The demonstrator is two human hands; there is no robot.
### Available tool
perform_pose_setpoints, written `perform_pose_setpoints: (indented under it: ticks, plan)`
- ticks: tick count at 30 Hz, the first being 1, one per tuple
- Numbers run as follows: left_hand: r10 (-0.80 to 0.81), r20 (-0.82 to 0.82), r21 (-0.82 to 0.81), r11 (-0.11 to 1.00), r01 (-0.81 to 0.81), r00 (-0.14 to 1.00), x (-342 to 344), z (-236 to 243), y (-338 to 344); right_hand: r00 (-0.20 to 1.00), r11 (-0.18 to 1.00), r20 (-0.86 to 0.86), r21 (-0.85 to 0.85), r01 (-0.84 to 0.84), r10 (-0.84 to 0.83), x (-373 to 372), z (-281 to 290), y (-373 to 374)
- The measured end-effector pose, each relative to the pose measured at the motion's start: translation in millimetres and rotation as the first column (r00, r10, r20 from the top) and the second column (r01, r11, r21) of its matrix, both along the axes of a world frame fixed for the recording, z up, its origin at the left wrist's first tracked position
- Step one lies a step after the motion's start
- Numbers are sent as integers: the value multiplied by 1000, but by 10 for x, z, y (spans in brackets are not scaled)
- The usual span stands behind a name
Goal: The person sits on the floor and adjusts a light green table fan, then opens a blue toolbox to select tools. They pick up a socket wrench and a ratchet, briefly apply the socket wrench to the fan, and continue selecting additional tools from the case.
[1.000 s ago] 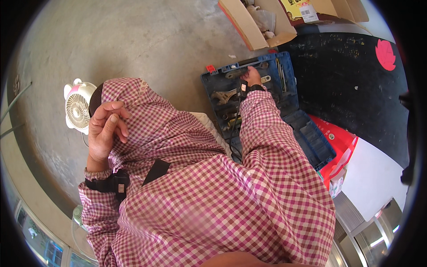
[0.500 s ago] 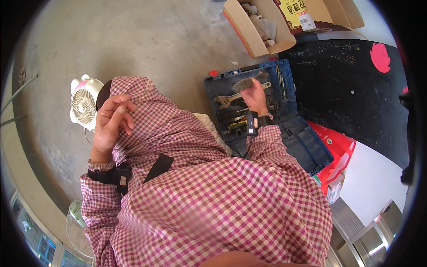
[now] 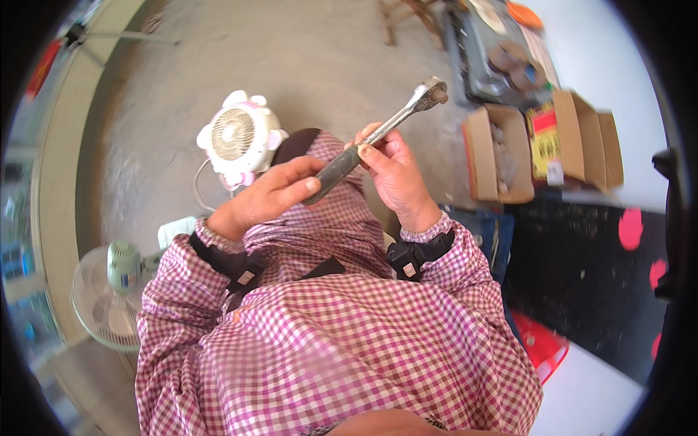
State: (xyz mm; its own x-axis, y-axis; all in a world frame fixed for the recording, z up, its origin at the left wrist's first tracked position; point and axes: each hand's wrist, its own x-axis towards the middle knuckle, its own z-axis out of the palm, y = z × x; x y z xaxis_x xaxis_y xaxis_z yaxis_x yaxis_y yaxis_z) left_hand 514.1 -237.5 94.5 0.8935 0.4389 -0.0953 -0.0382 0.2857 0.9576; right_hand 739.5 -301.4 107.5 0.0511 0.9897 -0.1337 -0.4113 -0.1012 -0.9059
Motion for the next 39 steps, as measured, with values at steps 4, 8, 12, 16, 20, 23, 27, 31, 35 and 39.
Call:
perform_pose_setpoints:
  ticks: [4,8,12,16,20,23,27,31,35,39]
  plan:
    - [118,40,-183,977,-109,992,-359,163,-83,983,994,159,33,-103,97,-576,272,200]
    - [157,85,-253,959,-131,984,-588,215,-166,941,980,285,24,-199,184,-907,456,224]
    - [167,129,-281,951,-126,977,-744,232,-268,927,972,296,-37,-230,231,-1027,610,210]
    - [169,159,-283,952,-119,973,-853,233,-368,952,980,231,-59,-192,200,-1051,711,225]
    - [143,162,-288,953,-92,976,-904,217,-411,972,985,158,-27,-171,173,-996,749,283]
    - [121,158,-325,944,-64,980,-958,217,-417,966,982,174,-33,-187,190,-1037,728,284]
    - [94,205,-366,931,-13,974,-1044,208,-407,965,981,178,-40,-189,193,-1224,658,269]
    - [90,145,-344,938,-35,985,-1093,116,-423,951,973,225,-136,-186,213,-1300,600,255]
    - [143,196,-428,903,-47,970,-1164,-68,-530,924,943,194,-116,-312,330,-1345,470,265]
    - [233,269,-587,809,-32,935,-1245,-202,-623,923,909,116,-255,-329,367,-1473,364,304]
